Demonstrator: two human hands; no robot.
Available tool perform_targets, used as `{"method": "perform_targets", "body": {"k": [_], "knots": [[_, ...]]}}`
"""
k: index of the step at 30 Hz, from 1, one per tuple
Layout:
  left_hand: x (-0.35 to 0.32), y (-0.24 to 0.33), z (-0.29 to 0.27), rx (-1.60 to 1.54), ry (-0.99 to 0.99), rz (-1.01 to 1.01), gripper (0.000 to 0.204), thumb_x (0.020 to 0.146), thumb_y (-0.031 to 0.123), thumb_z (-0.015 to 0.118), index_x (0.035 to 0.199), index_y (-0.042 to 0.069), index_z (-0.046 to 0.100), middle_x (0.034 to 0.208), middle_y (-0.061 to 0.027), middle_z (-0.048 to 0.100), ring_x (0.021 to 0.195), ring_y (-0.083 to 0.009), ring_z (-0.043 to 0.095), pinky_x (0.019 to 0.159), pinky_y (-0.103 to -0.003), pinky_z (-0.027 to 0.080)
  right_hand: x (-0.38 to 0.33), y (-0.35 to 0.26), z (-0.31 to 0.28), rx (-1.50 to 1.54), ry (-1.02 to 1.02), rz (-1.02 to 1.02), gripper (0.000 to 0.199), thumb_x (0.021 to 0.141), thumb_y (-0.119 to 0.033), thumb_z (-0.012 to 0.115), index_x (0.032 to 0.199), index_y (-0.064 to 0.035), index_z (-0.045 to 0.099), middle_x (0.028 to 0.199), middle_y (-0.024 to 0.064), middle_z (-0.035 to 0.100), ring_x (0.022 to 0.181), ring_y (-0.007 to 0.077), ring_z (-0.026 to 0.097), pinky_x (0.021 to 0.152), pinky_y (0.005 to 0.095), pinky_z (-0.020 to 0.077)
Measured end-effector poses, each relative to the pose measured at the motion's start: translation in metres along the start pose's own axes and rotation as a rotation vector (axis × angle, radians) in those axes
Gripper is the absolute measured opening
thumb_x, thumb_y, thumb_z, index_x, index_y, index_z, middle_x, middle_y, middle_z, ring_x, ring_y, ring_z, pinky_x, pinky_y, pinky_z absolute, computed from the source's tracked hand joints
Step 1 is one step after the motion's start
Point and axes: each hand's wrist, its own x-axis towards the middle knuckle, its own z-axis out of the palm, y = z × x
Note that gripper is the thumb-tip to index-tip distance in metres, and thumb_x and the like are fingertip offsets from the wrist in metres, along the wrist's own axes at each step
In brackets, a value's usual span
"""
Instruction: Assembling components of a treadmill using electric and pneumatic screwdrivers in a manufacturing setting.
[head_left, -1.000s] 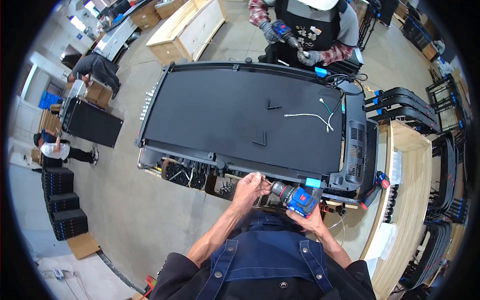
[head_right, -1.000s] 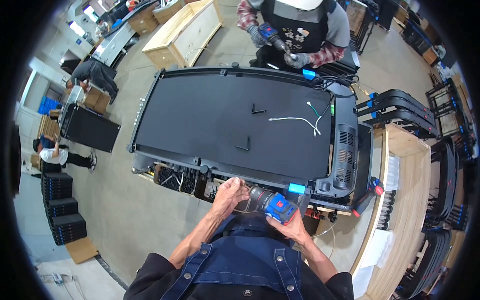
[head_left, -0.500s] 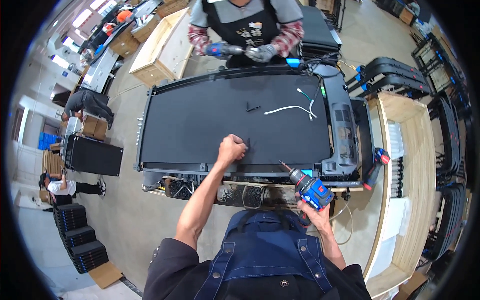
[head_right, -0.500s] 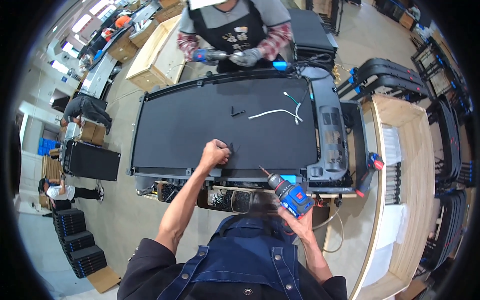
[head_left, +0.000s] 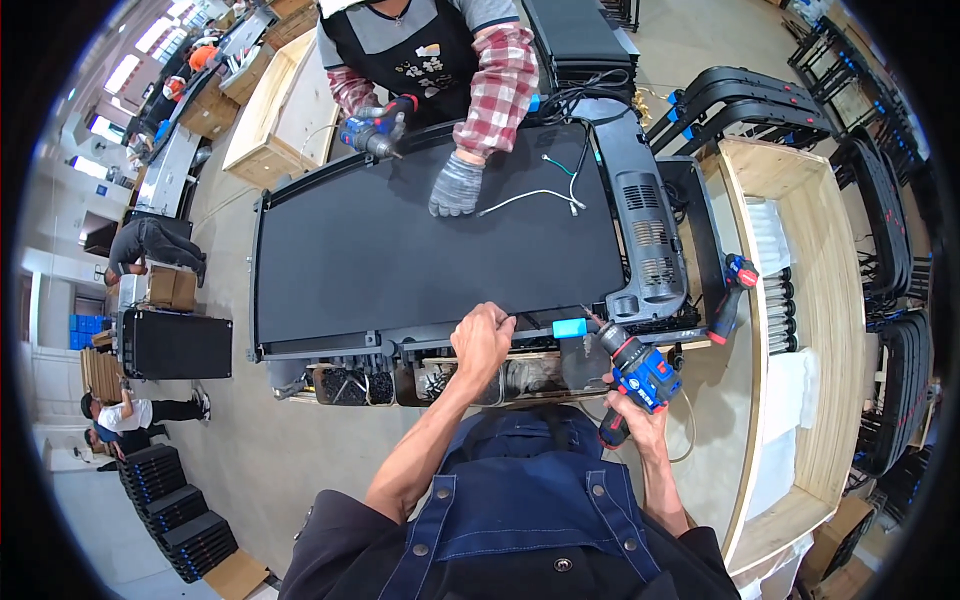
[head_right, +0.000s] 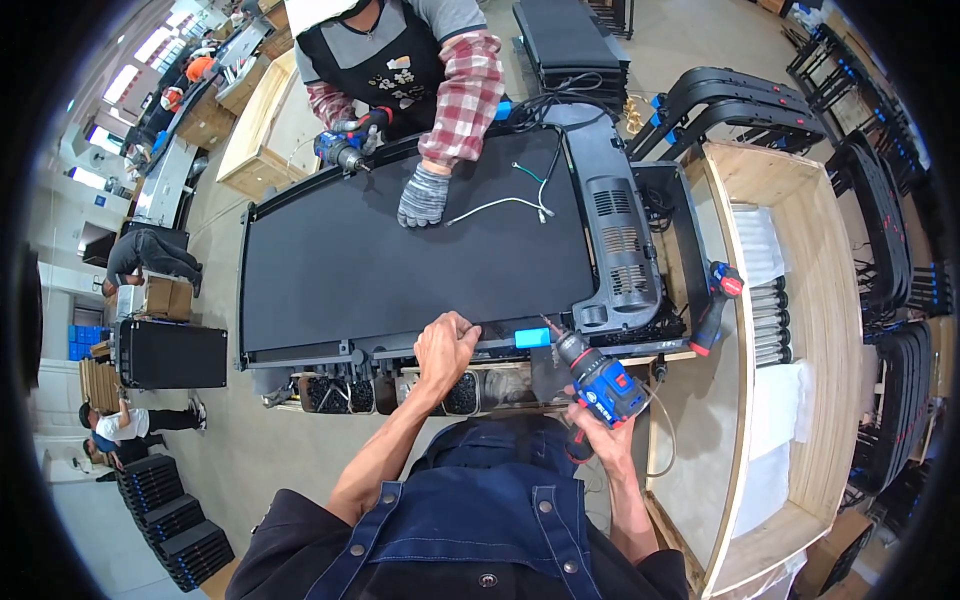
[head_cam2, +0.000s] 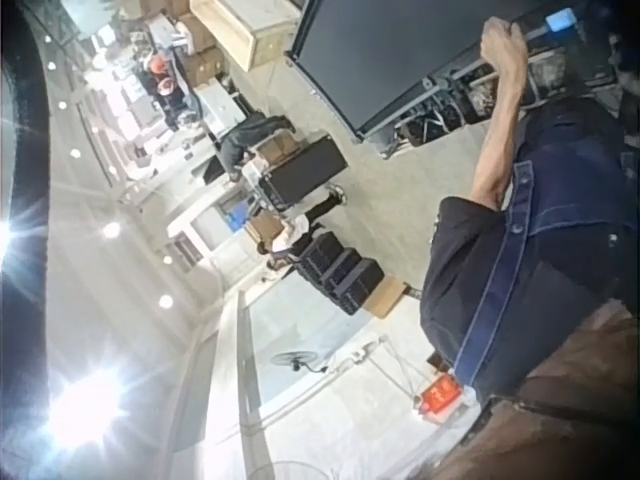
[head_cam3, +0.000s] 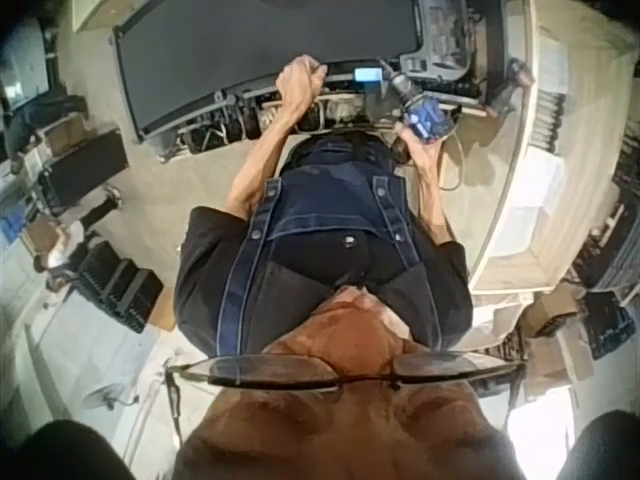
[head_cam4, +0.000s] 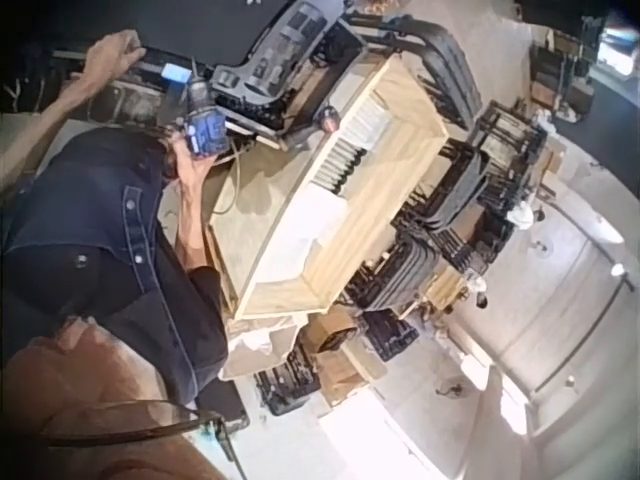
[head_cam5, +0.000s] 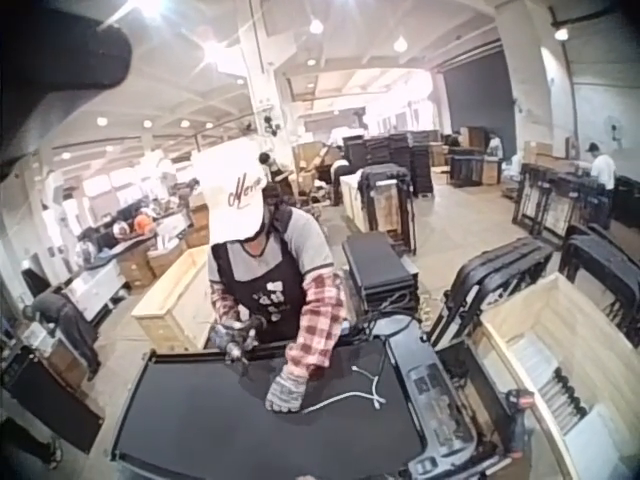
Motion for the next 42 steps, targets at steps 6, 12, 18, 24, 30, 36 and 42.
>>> {"method": "perform_targets", "body": {"k": [6,12,18,24,30,36,42], "knots": [[0.007,-0.013,0.008,0.158,0.198,0.499,0.013,0.085,0.015,0.072,0.082,0.006,0.062,0.080,-0.0085,0.060,0.078,-0.0280,0.062,0.067,-0.040,0.050,0.003,-0.010,0.008,0.065,-0.071,0.048,0.038,0.083,0.006,0.072,0.120,0.0013,0.064,0.103,0.0119,0.075,0.080,0.0160,0.072,0.071,0.0315,0.0609],[0.050,-0.013,0.004,0.279,0.053,0.965,0.009,0.080,0.011,0.066,0.085,0.009,0.058,0.084,-0.0054,0.051,0.083,-0.0215,0.057,0.075,-0.037,0.051,0.026,-0.033,-0.002,-0.206,-0.254,0.068,0.040,0.077,0.006,0.072,0.116,0.0002,0.066,0.107,0.0120,0.074,0.089,0.0138,0.071,0.076,0.0309,0.0585],[0.067,-0.021,0.011,0.132,-0.091,0.859,0.025,0.080,0.019,0.075,0.092,0.008,0.056,0.095,-0.0069,0.052,0.093,-0.0263,0.057,0.081,-0.039,0.054,0.062,-0.061,0.009,-0.707,-0.388,-0.052,0.032,0.075,-0.011,0.075,0.102,0.0019,0.064,0.089,0.0103,0.073,0.076,0.0159,0.065,0.075,0.0348,0.0534],[0.067,-0.025,0.016,0.106,-0.087,0.772,0.024,0.078,0.017,0.077,0.088,0.008,0.058,0.094,-0.0066,0.053,0.093,-0.0261,0.057,0.083,-0.039,0.053,0.101,-0.089,0.044,-1.082,-0.490,-0.057,0.030,0.072,-0.014,0.074,0.089,0.0075,0.062,0.072,0.0199,0.064,0.064,0.0320,0.061,0.069,0.0415,0.0520],[0.070,-0.028,0.021,0.093,-0.109,0.749,0.024,0.077,0.017,0.077,0.088,0.008,0.058,0.095,-0.0057,0.053,0.095,-0.0256,0.056,0.082,-0.041,0.053,0.116,-0.105,0.064,-1.234,-0.557,0.022,0.029,0.071,-0.012,0.075,0.082,0.0095,0.060,0.066,0.0205,0.060,0.059,0.0306,0.057,0.066,0.0414,0.0507],[0.072,-0.032,0.022,0.066,-0.108,0.750,0.022,0.078,0.016,0.076,0.086,0.008,0.058,0.094,-0.0054,0.054,0.094,-0.0254,0.057,0.082,-0.041,0.054,0.122,-0.115,0.081,-1.225,-0.569,0.148,0.026,0.071,-0.013,0.076,0.083,0.0066,0.063,0.067,0.0158,0.064,0.060,0.0262,0.060,0.066,0.0408,0.0515],[0.072,-0.032,0.022,0.064,-0.085,0.763,0.021,0.078,0.016,0.076,0.086,0.008,0.058,0.092,-0.0050,0.053,0.093,-0.0250,0.057,0.081,-0.040,0.054,0.126,-0.125,0.096,-1.283,-0.629,0.162,0.024,0.072,-0.012,0.075,0.088,0.0026,0.065,0.070,0.0144,0.066,0.062,0.0265,0.061,0.066,0.0393,0.0510]]}}
